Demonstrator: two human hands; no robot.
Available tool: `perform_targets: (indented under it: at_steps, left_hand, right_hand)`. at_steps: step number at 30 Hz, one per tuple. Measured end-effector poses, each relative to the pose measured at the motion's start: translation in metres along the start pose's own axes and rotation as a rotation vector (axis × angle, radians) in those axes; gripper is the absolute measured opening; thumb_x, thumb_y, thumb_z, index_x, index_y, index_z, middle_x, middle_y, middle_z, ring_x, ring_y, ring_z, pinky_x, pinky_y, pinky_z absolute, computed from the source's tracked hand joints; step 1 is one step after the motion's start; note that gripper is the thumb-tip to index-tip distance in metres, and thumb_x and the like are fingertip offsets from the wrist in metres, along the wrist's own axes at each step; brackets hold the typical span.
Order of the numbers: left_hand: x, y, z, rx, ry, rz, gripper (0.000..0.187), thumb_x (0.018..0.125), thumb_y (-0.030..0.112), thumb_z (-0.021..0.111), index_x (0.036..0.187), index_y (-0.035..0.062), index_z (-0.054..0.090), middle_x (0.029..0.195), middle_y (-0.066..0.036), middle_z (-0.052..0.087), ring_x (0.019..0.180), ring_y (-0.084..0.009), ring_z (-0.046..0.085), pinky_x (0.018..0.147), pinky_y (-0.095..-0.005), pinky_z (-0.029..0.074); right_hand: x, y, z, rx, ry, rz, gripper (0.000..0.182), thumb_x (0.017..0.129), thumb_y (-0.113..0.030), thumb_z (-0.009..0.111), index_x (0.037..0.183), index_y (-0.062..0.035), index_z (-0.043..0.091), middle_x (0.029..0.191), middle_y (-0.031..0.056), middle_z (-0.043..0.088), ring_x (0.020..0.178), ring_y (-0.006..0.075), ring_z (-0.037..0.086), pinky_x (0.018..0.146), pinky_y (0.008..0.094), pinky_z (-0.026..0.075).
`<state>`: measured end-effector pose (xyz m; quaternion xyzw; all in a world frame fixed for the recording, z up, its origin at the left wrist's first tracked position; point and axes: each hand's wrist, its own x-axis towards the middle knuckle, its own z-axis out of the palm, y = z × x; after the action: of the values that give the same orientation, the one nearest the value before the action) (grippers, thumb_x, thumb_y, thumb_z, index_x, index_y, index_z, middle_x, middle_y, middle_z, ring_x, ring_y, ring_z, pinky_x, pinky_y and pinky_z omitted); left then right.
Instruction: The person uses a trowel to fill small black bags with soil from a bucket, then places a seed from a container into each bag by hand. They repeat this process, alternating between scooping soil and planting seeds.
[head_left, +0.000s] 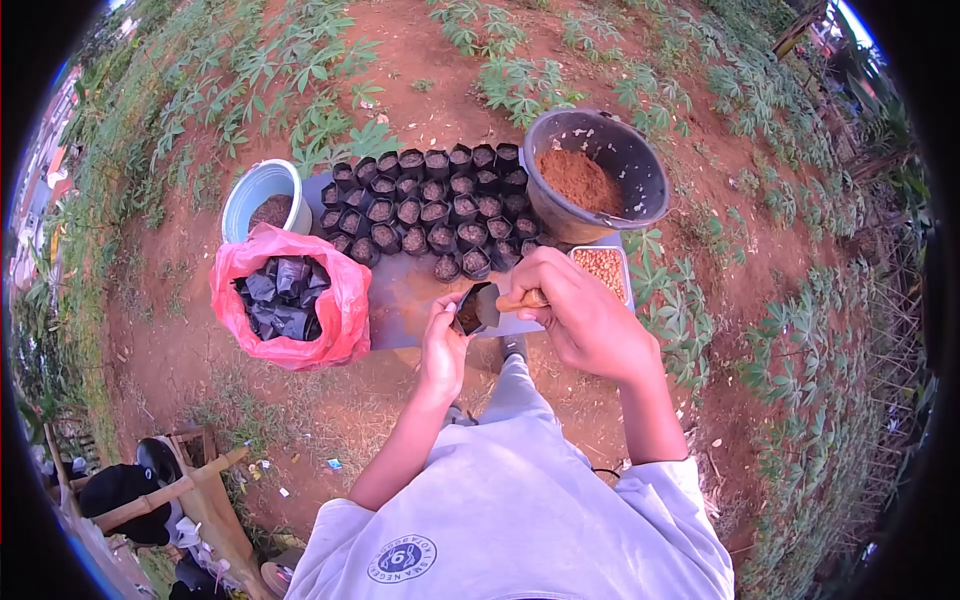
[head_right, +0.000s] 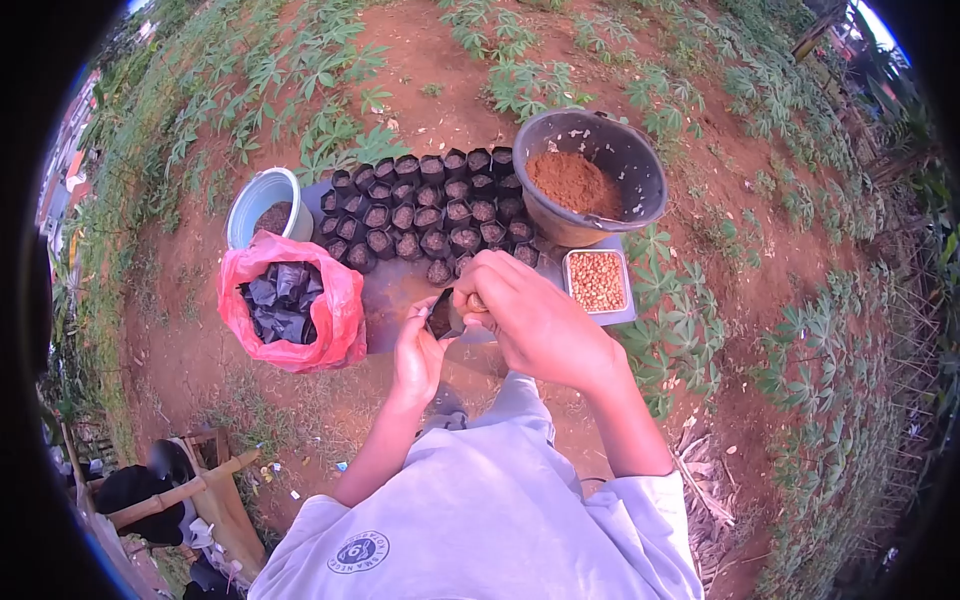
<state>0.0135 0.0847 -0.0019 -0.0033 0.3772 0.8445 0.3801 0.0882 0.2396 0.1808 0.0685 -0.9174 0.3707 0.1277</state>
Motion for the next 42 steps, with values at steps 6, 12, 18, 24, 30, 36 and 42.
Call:
perform_targets:
  at_steps: [6,12,18,24,30,36,42]
  left_hand:
    - [0.032,-0.012,0.033,0.133,-0.033,0.019,0.031,0.101,0.025,0.041,0.125,0.008,0.051,0.118,-0.008,0.058,0.115,-0.0177,0.056,0.101,-0.0398,0.044]
    - [0.062,-0.022,0.078,0.148,-0.02,-0.007,0.028,0.102,0.02,0.043,0.123,0.0046,0.052,0.116,-0.005,0.058,0.11,-0.0137,0.055,0.101,-0.0321,0.04]
    - [0.091,-0.044,0.122,0.177,-0.012,-0.012,0.025,0.102,0.019,0.042,0.12,0.0052,0.054,0.114,-0.004,0.058,0.11,-0.0144,0.055,0.1,-0.0333,0.042]
    - [0.114,-0.061,0.158,0.033,0.036,-0.093,0.024,0.102,0.019,0.041,0.12,0.0078,0.052,0.115,-0.004,0.057,0.112,-0.0148,0.055,0.1,-0.0348,0.044]
    - [0.133,-0.082,0.172,0.117,0.074,-0.027,0.027,0.101,0.02,0.043,0.124,0.0081,0.05,0.118,-0.005,0.055,0.114,-0.016,0.054,0.099,-0.0379,0.048]
    - [0.137,-0.085,0.188,0.122,0.168,-0.034,0.028,0.101,0.021,0.043,0.125,0.0088,0.049,0.12,-0.007,0.056,0.114,-0.0175,0.057,0.099,-0.0388,0.047]
    - [0.144,-0.094,0.167,0.132,0.23,0.03,0.027,0.102,0.024,0.042,0.123,0.0087,0.05,0.119,-0.008,0.06,0.113,-0.0191,0.059,0.099,-0.042,0.047]
  right_hand:
    - [-0.003,0.043,-0.034,-0.021,-0.088,-0.007,0.023,0.08,0.006,0.062,0.1,-0.0019,0.055,0.099,0.0122,0.056,0.098,0.0338,0.057,0.086,0.0425,0.046]
    - [-0.01,0.092,-0.07,0.079,-0.015,-0.025,0.023,0.081,0.005,0.062,0.102,-0.0024,0.055,0.099,0.0122,0.056,0.1,0.0335,0.057,0.088,0.0425,0.045]
    - [-0.02,0.138,-0.1,0.119,0.014,-0.049,0.032,0.072,0.011,0.057,0.102,0.0006,0.054,0.099,0.0126,0.054,0.101,0.0339,0.053,0.085,0.0414,0.046]
    - [-0.029,0.168,-0.15,0.093,0.023,-0.014,0.025,0.08,0.008,0.06,0.103,-0.0017,0.056,0.1,0.0117,0.059,0.098,0.0339,0.059,0.087,0.0429,0.048]
    - [-0.03,0.207,-0.157,0.169,-0.004,-0.077,0.027,0.077,0.007,0.061,0.102,-0.002,0.053,0.099,0.013,0.055,0.099,0.0346,0.056,0.085,0.0417,0.047]
    - [-0.029,0.229,-0.174,0.237,0.032,-0.077,0.027,0.08,0.007,0.061,0.104,-0.0022,0.054,0.1,0.0139,0.057,0.098,0.0353,0.059,0.084,0.0415,0.048]
    - [-0.046,0.276,-0.188,0.374,0.29,0.083,0.027,0.085,0.003,0.063,0.112,-0.0013,0.057,0.107,0.0142,0.061,0.1,0.0304,0.062,0.087,0.0381,0.05]
